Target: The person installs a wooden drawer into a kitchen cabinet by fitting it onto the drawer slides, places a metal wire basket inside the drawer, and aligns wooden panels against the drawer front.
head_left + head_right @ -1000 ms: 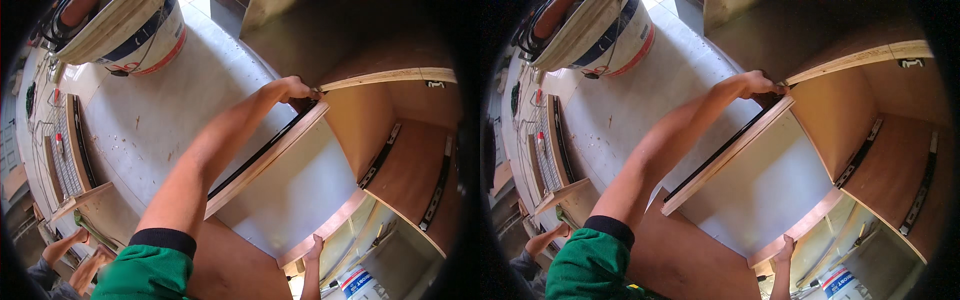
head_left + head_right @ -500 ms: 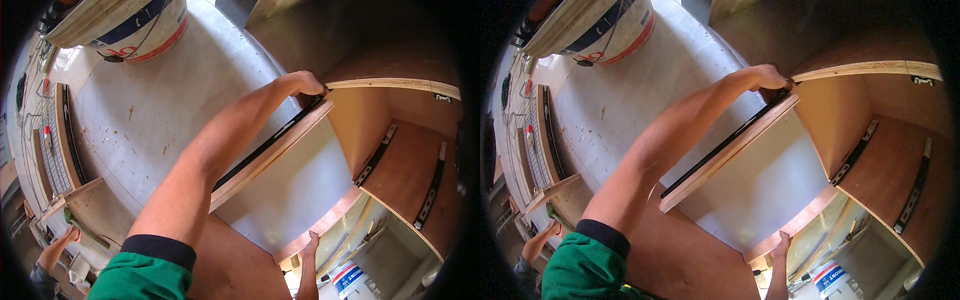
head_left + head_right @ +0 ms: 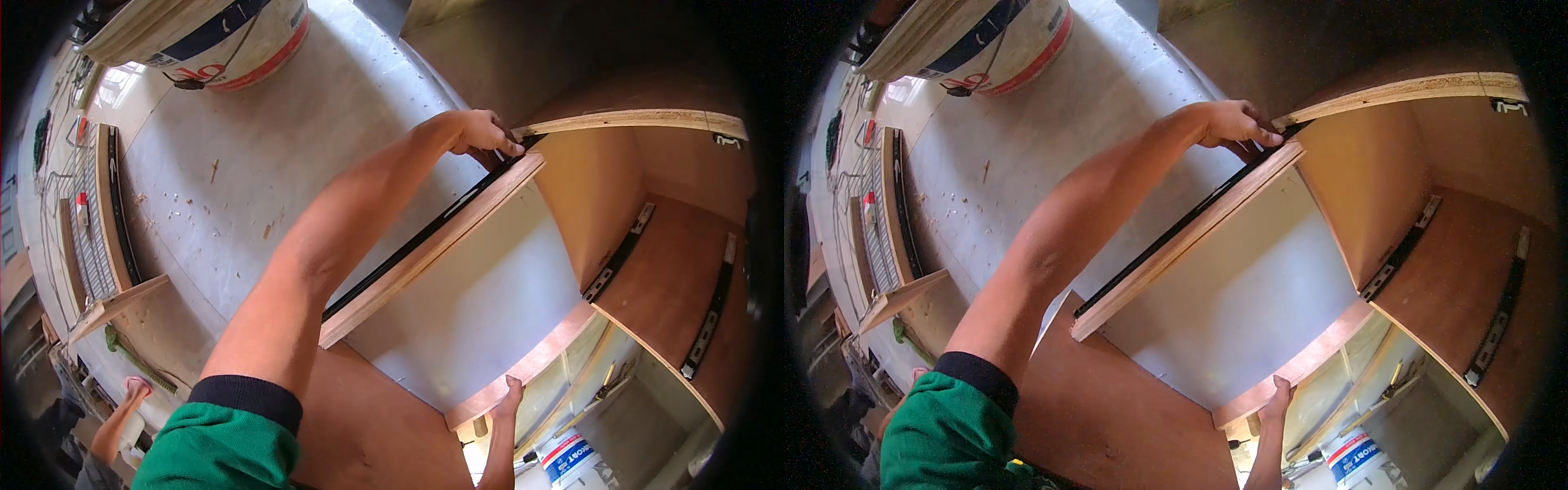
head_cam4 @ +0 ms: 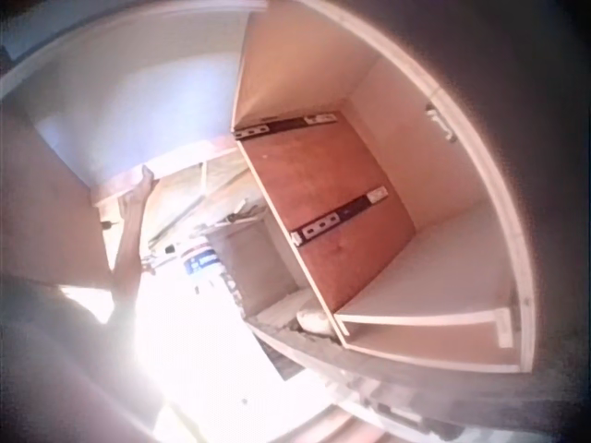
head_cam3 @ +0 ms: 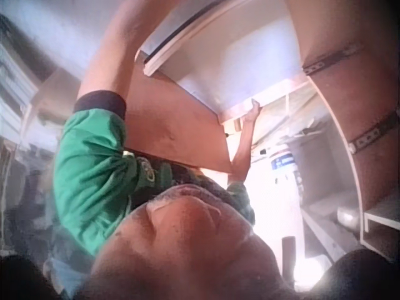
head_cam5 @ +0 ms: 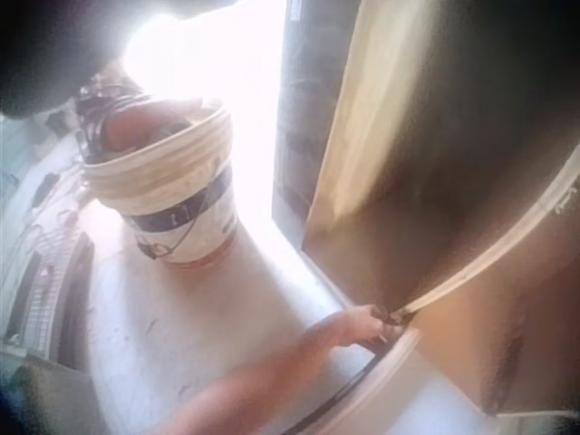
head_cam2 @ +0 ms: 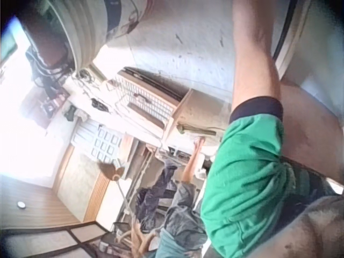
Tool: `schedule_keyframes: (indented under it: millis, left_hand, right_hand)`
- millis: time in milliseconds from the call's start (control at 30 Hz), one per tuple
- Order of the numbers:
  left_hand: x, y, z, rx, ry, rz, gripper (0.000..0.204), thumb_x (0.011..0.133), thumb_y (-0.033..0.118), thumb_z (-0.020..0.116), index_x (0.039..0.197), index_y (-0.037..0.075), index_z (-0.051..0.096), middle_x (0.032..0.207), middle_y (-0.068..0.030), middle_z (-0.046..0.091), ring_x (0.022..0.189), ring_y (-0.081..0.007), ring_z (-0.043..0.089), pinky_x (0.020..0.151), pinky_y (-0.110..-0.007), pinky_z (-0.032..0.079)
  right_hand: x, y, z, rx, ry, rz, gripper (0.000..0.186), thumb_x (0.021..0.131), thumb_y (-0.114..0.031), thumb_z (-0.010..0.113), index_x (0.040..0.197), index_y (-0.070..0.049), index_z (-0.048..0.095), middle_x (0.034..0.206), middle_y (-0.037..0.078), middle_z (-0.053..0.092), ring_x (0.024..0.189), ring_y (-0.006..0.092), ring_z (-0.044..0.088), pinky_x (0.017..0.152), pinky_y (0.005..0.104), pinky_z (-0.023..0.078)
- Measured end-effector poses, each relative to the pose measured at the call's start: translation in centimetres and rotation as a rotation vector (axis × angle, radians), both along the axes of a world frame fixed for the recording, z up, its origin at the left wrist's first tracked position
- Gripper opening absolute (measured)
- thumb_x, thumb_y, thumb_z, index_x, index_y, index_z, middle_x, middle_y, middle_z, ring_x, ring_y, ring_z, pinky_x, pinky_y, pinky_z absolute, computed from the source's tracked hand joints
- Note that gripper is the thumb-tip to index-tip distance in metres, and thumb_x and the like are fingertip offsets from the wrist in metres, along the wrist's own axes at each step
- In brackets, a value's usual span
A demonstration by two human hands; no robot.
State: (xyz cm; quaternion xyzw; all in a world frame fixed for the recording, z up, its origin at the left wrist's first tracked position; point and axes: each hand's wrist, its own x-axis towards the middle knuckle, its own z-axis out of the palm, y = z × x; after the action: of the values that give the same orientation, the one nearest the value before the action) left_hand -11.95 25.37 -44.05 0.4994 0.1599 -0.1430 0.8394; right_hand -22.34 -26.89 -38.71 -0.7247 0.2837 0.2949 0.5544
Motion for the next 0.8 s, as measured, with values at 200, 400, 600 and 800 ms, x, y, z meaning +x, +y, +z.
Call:
schedule_keyframes:
  millis: [200, 400, 600, 800]
  left_hand:
    - [-1.9, -1.1, -0.7, -0.142, -0.052, 0.058, 0.052, 0.087, 0.021, 0.069, 0.131, 0.001, 0.051, 0.116, -0.0107, 0.06, 0.104, -0.02, 0.056, 0.086, -0.034, 0.052]
    - [-2.2, -1.7, -0.8, -0.174, -0.062, 0.077, 0.054, 0.088, 0.019, 0.067, 0.136, 0.002, 0.046, 0.119, -0.0105, 0.058, 0.108, -0.0198, 0.053, 0.086, -0.035, 0.05]
    - [0.2, -2.5, 0.5, -0.156, 0.083, 0.245, 0.047, 0.084, 0.024, 0.072, 0.118, -0.004, 0.055, 0.108, -0.0139, 0.061, 0.097, -0.0208, 0.059, 0.078, -0.04, 0.052]
    - [2.4, -2.0, 1.8, 0.306, 0.202, 0.24, 0.047, 0.076, 0.032, 0.076, 0.102, -0.006, 0.065, 0.096, -0.0134, 0.065, 0.081, -0.0236, 0.064, 0.07, -0.036, 0.054]
  right_hand:
    - [0.7, -0.3, -0.3, 0.027, 0.019, 0.033, 0.057, 0.074, -0.019, 0.056, 0.128, -0.003, 0.043, 0.118, 0.013, 0.052, 0.108, 0.0295, 0.054, 0.091, 0.0454, 0.048]
    - [0.8, -1.0, -0.6, 0.16, -0.002, 0.061, 0.059, 0.074, -0.018, 0.056, 0.129, -0.002, 0.042, 0.119, 0.013, 0.051, 0.109, 0.0292, 0.054, 0.09, 0.0446, 0.049]
    - [0.6, -0.7, -0.1, 0.086, -0.027, 0.067, 0.06, 0.074, -0.018, 0.056, 0.13, -0.003, 0.041, 0.12, 0.013, 0.051, 0.11, 0.0298, 0.053, 0.09, 0.045, 0.049]
    - [0.0, 1.8, 0.7, 0.04, -0.074, 0.084, 0.042, 0.078, -0.022, 0.053, 0.114, 0.001, 0.054, 0.109, 0.01, 0.055, 0.103, 0.0235, 0.055, 0.087, 0.0397, 0.048]
